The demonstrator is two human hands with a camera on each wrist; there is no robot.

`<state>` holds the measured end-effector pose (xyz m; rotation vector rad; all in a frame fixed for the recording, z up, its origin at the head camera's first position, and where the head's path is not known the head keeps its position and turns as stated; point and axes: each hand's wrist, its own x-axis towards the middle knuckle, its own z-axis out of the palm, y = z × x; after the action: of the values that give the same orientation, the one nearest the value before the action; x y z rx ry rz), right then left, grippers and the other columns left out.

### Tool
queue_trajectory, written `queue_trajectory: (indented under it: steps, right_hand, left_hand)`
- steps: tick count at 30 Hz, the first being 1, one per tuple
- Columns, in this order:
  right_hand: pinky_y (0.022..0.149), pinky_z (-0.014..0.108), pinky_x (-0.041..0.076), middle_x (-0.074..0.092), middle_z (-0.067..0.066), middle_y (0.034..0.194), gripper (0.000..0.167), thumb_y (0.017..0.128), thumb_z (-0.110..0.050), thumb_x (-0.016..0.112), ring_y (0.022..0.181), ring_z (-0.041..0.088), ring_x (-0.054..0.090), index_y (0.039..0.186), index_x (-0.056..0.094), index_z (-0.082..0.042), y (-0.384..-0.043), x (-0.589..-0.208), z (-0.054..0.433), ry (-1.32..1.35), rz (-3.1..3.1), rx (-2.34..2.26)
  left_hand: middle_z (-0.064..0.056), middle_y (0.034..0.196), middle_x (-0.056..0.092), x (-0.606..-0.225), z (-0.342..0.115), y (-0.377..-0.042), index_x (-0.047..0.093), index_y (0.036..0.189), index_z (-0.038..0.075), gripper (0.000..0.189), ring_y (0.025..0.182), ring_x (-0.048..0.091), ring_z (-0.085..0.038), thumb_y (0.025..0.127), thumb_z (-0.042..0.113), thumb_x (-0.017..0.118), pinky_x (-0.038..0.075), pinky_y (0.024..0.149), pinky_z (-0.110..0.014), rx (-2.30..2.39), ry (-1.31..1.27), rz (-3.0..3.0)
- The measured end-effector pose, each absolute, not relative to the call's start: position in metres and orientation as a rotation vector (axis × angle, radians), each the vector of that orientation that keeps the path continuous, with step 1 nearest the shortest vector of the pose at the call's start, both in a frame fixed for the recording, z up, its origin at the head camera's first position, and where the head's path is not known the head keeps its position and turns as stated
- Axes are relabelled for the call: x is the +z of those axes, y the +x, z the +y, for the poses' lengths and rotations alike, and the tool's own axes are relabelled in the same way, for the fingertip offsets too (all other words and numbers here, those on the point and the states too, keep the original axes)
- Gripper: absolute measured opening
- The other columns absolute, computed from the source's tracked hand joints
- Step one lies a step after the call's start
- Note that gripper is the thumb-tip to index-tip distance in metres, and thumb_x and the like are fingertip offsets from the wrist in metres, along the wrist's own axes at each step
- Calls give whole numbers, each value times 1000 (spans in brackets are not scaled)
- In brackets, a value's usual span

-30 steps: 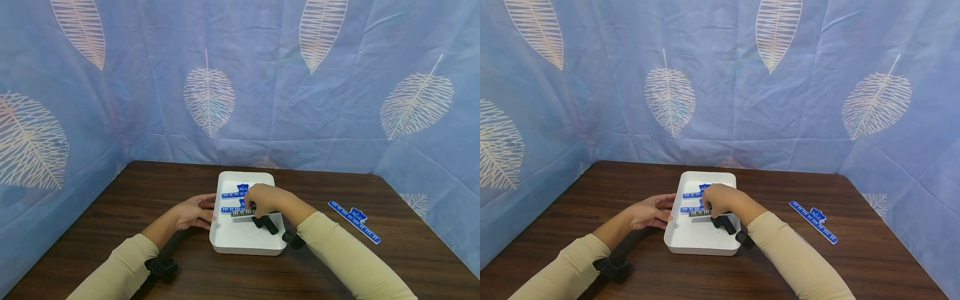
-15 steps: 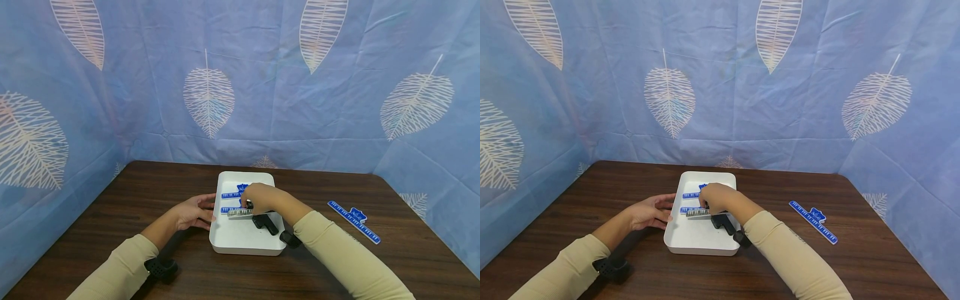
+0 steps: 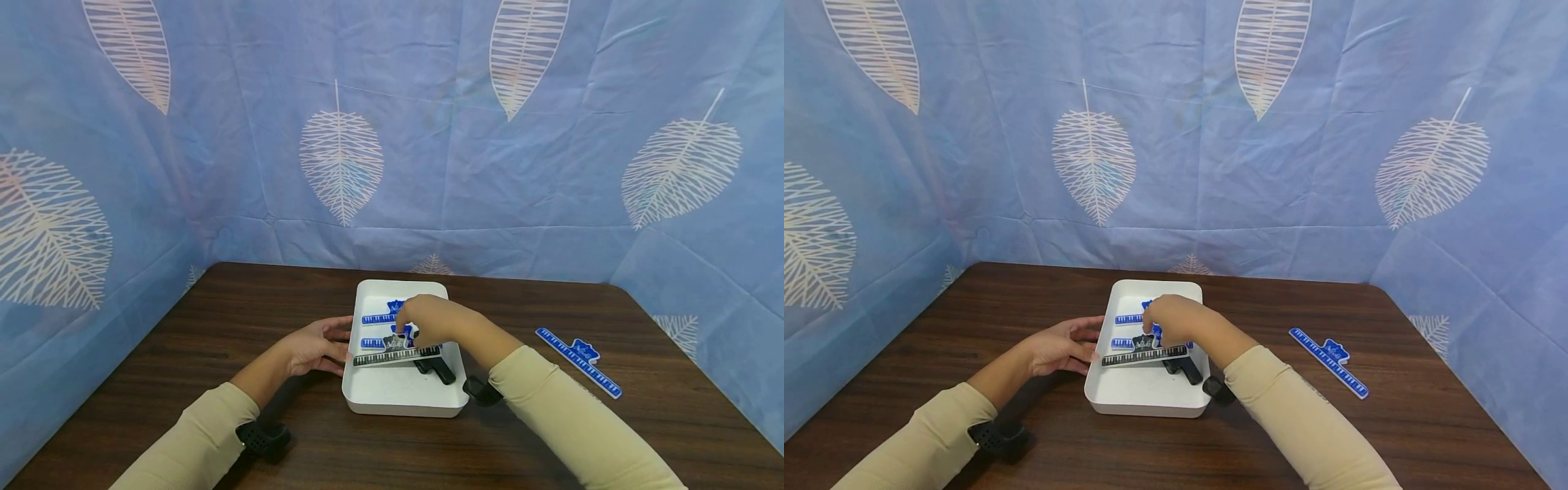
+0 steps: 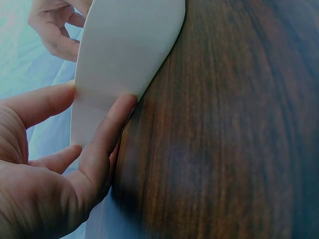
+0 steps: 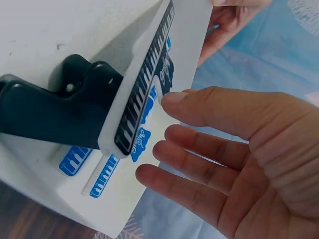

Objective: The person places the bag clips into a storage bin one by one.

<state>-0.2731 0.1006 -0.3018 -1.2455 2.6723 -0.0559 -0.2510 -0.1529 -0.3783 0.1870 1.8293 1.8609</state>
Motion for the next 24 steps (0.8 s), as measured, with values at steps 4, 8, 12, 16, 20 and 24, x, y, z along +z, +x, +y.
queue_trajectory:
  steps: [4,8,12,16,20,24]
  right_hand:
    - [91,40,51,68,3,111,25,82,-3,73,109,24,61,106,75,-9,-272,-300,107,-1279,2672,-74]
    - [88,38,52,68,3,109,27,81,-2,73,105,25,62,107,74,-8,-271,-300,115,-1321,2679,-92]
    - [80,36,54,69,5,107,26,81,-2,74,97,27,64,107,73,-6,-268,-298,123,-1363,2678,-141]
    - [77,35,54,68,5,111,28,81,-6,75,94,27,66,109,72,-6,-266,-296,130,-1355,2674,-172]
    - [80,38,54,66,5,114,30,82,-12,76,96,26,66,111,72,-8,-263,-296,136,-1316,2686,-175]
    - [82,39,53,66,6,114,31,82,-14,76,96,26,66,112,72,-7,-261,-296,141,-1347,2707,-189]
  left_hand:
    - [-29,146,34,-378,-153,-251,23,154,5,86,106,61,-31,82,-13,65,56,80,-50,1862,186,1830]
    - [-29,146,34,-379,-153,-251,23,154,5,85,106,61,-31,82,-13,65,56,81,-50,1863,181,1828]
    - [-28,146,34,-379,-154,-252,23,154,5,85,107,61,-31,82,-13,65,56,81,-50,1863,179,1827]
    - [-28,146,33,-379,-154,-252,23,154,5,85,108,60,-31,83,-14,65,55,81,-51,1865,175,1823]
    - [-29,146,33,-379,-154,-252,23,154,5,85,108,60,-31,82,-14,65,55,82,-51,1868,172,1817]
    - [-29,146,33,-378,-154,-251,23,154,5,85,108,61,-31,82,-14,64,55,81,-51,1870,174,1815]
